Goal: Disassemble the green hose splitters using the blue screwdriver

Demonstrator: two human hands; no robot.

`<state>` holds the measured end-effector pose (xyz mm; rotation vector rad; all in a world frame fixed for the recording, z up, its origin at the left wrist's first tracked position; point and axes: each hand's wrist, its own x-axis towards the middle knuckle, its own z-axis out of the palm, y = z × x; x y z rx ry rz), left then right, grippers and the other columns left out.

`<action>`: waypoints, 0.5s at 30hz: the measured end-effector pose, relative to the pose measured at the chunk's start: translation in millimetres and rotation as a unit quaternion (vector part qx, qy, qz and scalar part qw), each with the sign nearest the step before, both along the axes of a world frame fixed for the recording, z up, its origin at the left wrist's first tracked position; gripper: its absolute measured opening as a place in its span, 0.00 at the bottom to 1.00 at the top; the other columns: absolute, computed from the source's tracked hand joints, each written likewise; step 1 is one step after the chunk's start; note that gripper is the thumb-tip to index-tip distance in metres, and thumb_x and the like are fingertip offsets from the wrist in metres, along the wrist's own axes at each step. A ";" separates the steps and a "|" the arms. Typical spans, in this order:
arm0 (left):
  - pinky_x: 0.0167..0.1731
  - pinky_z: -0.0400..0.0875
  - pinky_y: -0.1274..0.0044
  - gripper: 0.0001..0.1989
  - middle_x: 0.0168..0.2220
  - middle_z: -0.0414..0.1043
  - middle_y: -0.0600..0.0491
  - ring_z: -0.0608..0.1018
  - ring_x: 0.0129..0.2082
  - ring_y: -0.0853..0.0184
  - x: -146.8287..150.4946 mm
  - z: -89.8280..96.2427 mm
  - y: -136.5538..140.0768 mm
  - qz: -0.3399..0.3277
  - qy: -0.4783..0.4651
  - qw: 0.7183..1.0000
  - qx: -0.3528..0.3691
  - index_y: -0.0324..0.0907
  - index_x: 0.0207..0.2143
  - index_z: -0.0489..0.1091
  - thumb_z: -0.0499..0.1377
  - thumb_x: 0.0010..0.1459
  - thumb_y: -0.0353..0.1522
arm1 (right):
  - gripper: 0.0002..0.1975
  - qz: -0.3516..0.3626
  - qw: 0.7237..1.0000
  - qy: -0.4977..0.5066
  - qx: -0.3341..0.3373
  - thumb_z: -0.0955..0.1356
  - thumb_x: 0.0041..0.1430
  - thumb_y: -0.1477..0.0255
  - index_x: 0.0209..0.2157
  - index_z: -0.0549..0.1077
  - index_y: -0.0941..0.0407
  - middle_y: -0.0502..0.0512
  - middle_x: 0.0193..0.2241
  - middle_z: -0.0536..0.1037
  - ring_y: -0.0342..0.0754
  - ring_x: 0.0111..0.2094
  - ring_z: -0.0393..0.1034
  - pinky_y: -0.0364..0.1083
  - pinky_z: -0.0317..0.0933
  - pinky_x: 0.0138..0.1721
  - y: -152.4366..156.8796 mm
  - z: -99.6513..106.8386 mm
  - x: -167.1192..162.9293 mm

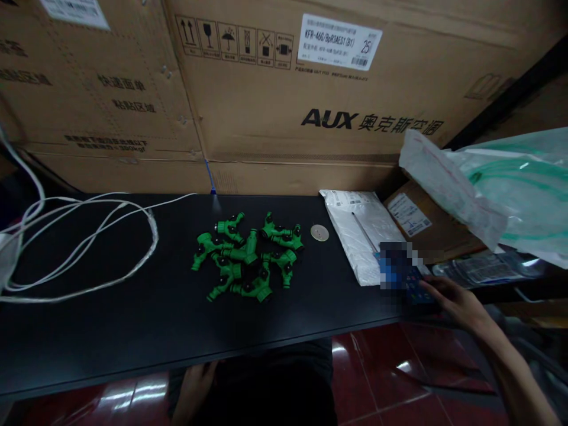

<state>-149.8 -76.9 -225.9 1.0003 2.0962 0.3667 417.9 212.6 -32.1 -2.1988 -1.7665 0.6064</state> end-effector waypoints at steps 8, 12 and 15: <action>0.36 0.75 0.74 0.19 0.19 0.75 0.52 0.82 0.27 0.59 -1.8 -8.6 8.2 0.018 0.002 1.000 -0.025 0.43 0.22 0.74 0.50 0.63 0.30 | 0.11 -0.056 0.996 0.069 0.012 0.69 0.69 0.64 0.47 0.77 0.55 0.55 0.48 0.78 0.53 0.49 0.75 0.53 0.71 0.49 -12.6 8.9 -7.1; 0.45 0.75 0.73 0.14 0.31 0.81 0.51 0.83 0.37 0.59 13.9 16.6 4.2 0.000 -0.006 1.000 0.006 0.43 0.35 0.80 0.54 0.63 0.34 | 0.11 -0.099 0.992 0.073 -0.001 0.70 0.67 0.64 0.45 0.78 0.56 0.57 0.46 0.80 0.53 0.49 0.76 0.55 0.68 0.52 -13.2 17.8 -18.1; 0.43 0.77 0.75 0.17 0.35 0.82 0.54 0.82 0.32 0.64 32.0 54.5 -26.2 -0.044 -0.056 0.997 0.036 0.47 0.39 0.81 0.53 0.68 0.43 | 0.12 -0.127 0.989 0.071 -0.011 0.70 0.64 0.64 0.42 0.81 0.56 0.64 0.44 0.82 0.58 0.47 0.77 0.56 0.66 0.50 -11.9 25.1 -24.4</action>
